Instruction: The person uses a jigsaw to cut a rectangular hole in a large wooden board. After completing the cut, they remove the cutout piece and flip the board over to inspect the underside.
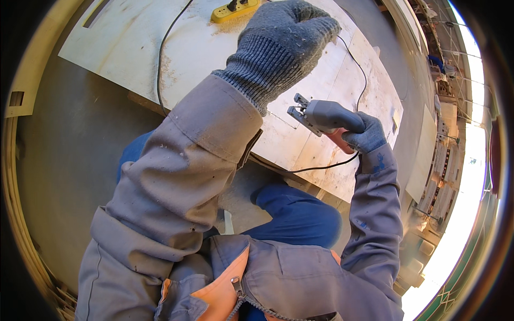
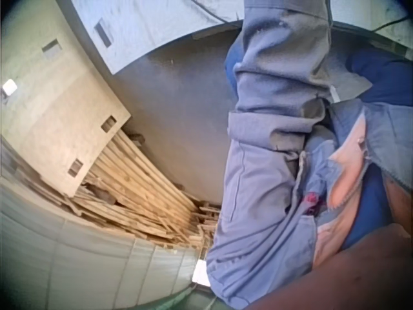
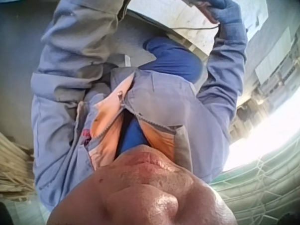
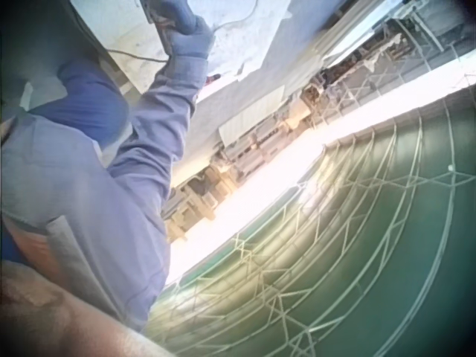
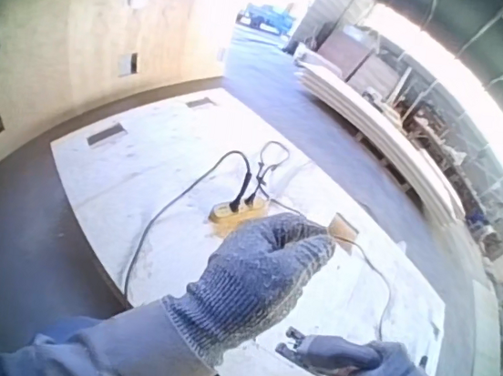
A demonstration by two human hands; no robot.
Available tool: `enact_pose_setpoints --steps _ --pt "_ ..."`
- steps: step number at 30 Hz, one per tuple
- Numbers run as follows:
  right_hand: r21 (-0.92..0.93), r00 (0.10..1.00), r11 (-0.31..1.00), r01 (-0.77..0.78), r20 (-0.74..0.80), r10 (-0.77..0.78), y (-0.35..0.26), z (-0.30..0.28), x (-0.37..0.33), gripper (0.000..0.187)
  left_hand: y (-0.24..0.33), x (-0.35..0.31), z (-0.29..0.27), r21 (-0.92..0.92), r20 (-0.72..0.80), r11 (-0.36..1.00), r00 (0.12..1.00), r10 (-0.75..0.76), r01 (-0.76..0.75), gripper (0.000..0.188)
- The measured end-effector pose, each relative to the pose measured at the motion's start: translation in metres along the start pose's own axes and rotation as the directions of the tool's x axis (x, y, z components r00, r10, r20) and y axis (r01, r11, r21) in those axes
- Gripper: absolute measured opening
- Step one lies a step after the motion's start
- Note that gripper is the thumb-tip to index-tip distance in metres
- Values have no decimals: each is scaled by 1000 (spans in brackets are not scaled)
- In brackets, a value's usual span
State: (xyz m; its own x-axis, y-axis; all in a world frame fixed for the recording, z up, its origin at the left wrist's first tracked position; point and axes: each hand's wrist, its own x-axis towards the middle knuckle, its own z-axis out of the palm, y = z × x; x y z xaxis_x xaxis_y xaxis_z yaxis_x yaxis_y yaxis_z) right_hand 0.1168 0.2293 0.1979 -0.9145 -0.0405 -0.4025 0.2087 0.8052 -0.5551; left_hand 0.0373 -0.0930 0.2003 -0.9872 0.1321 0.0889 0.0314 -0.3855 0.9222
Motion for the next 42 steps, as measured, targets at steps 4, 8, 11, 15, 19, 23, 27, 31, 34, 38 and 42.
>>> enact_pose_setpoints --steps 4,8,11,15,19,23,27,31,34,38,42 --pt "20 996 997 -78 -51 79 20 -23 8 33 -5 5 1 -45 32 998 999 -35 37 25" --pt "88 978 978 -189 -75 195 44 -34 21 31 -8 4 4 58 51 998 998 -25 22 25" --pt "170 979 971 -166 -89 183 67 -34 35 30 -12 4 9 140 62 990 998 -10 1 28" --pt "204 982 970 -133 -108 158 95 -34 47 31 -18 5 18 241 118 971 992 -32 2 32" --pt "196 982 969 -150 -87 170 109 -28 60 31 -24 3 27 356 152 934 988 -35 -21 33" --pt "112 974 972 -205 -68 214 121 -26 68 29 -28 3 35 430 204 901 978 -37 -55 33" --pt "-33 986 989 -143 -97 139 134 -22 77 30 -34 -1 40 446 239 892 970 -40 -73 32" --pt "62 983 985 -164 -69 168 136 -21 86 29 -38 -8 46 527 276 843 960 -51 -107 31" --pt "-9 975 976 -218 -51 218 131 -26 87 29 -48 -11 50 540 288 835 955 -67 -104 32" --pt "-63 972 972 -228 -68 224 122 -18 91 30 -64 -19 55 618 243 786 944 -225 28 34" --pt "-117 972 967 -226 -97 215 123 -27 84 31 -118 -36 63 731 226 677 907 -354 82 38"
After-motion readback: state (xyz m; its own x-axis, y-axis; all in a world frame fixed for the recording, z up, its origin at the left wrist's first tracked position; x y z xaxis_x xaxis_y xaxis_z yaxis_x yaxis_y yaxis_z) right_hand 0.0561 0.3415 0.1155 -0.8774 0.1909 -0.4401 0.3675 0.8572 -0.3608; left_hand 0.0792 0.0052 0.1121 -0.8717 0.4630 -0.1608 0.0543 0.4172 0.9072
